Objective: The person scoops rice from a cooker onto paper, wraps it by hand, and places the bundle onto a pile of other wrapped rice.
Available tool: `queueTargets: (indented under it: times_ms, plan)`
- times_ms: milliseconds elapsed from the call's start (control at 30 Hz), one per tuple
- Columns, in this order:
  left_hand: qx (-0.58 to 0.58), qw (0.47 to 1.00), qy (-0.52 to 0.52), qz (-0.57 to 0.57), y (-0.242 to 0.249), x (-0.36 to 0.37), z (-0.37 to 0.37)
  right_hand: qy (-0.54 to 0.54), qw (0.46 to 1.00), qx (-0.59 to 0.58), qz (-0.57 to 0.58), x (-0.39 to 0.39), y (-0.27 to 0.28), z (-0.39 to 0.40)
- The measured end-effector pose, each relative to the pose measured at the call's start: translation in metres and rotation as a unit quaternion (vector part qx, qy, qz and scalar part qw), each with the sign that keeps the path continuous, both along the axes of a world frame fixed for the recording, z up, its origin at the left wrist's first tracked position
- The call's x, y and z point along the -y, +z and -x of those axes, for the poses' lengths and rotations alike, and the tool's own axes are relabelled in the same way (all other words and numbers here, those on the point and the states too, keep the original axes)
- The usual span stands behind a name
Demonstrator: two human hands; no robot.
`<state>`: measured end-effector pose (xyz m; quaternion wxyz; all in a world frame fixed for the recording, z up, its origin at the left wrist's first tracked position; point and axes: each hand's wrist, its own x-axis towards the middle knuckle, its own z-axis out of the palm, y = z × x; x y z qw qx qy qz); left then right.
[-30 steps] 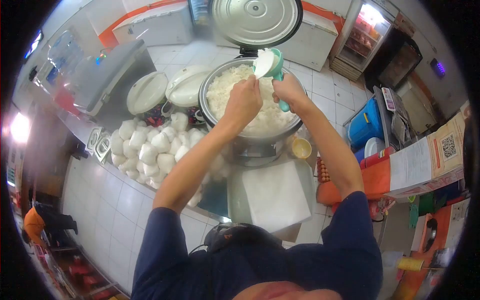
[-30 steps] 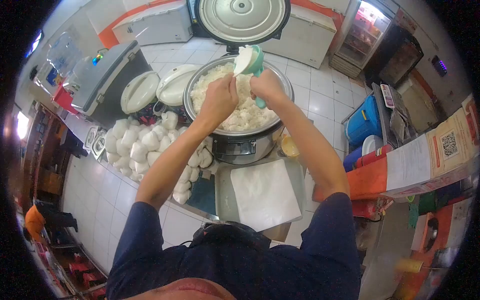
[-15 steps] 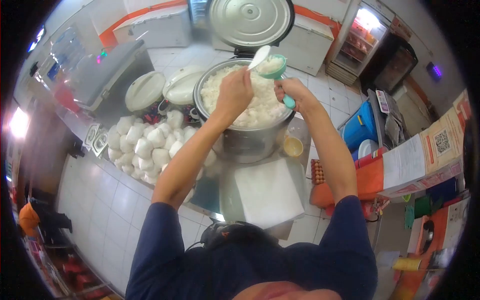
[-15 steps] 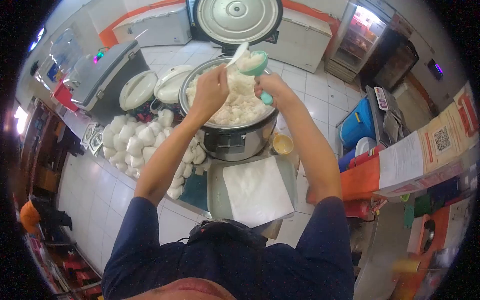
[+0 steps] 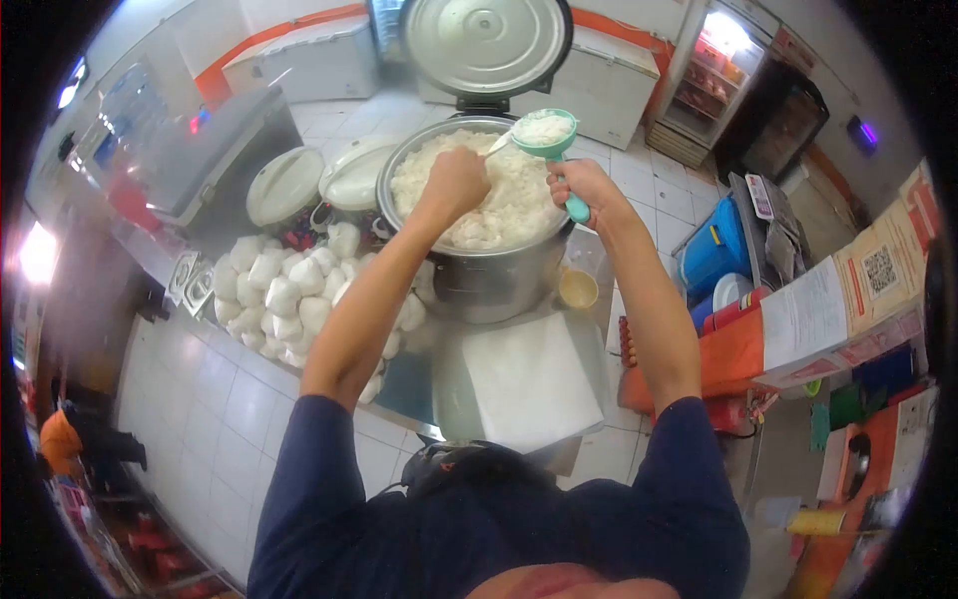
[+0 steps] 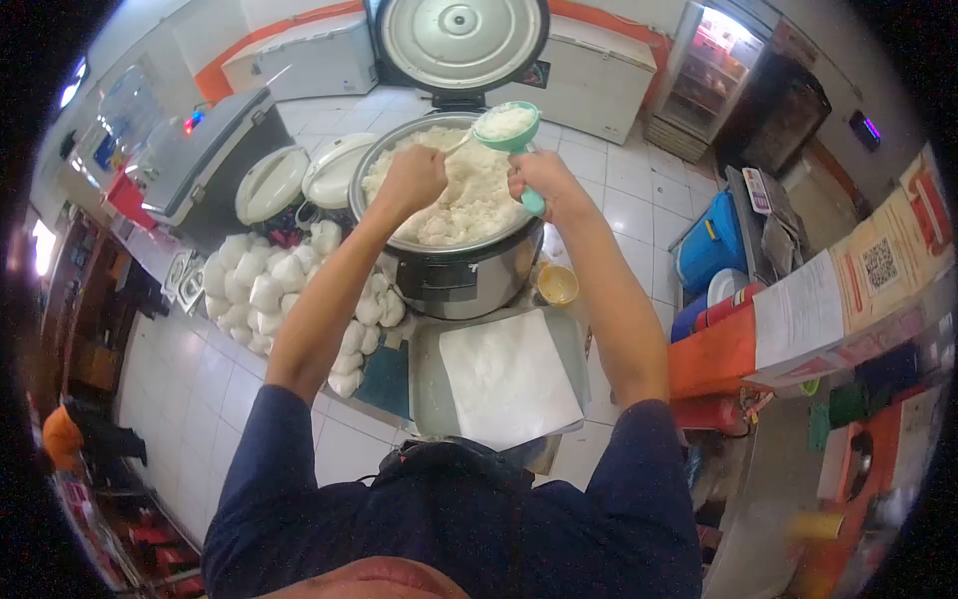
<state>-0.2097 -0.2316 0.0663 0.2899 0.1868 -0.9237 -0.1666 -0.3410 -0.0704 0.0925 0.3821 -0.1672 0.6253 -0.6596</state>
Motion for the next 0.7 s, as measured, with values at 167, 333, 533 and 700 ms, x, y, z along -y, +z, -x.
queueTargets:
  times_ms: [167,333,533,700]
  plan:
    - [0.088,0.986,0.112,0.087,-0.017,0.027,-0.017,0.066,0.970,0.162,0.168,-0.055,-0.011,-0.027]
    - [-0.118,0.918,0.201,0.320,-0.014,0.023,-0.085,-0.014,0.980,0.061,0.190,-0.151,-0.056,-0.133]
    - [-0.257,0.966,0.031,0.008,-0.148,-0.130,-0.171,-0.089,0.747,-0.638,-0.165,-0.210,-0.254,-0.205]
    - [0.070,0.928,-0.162,-0.329,-0.261,-0.226,-0.199,0.019,0.819,-0.485,-0.307,-0.202,-0.247,-0.204]
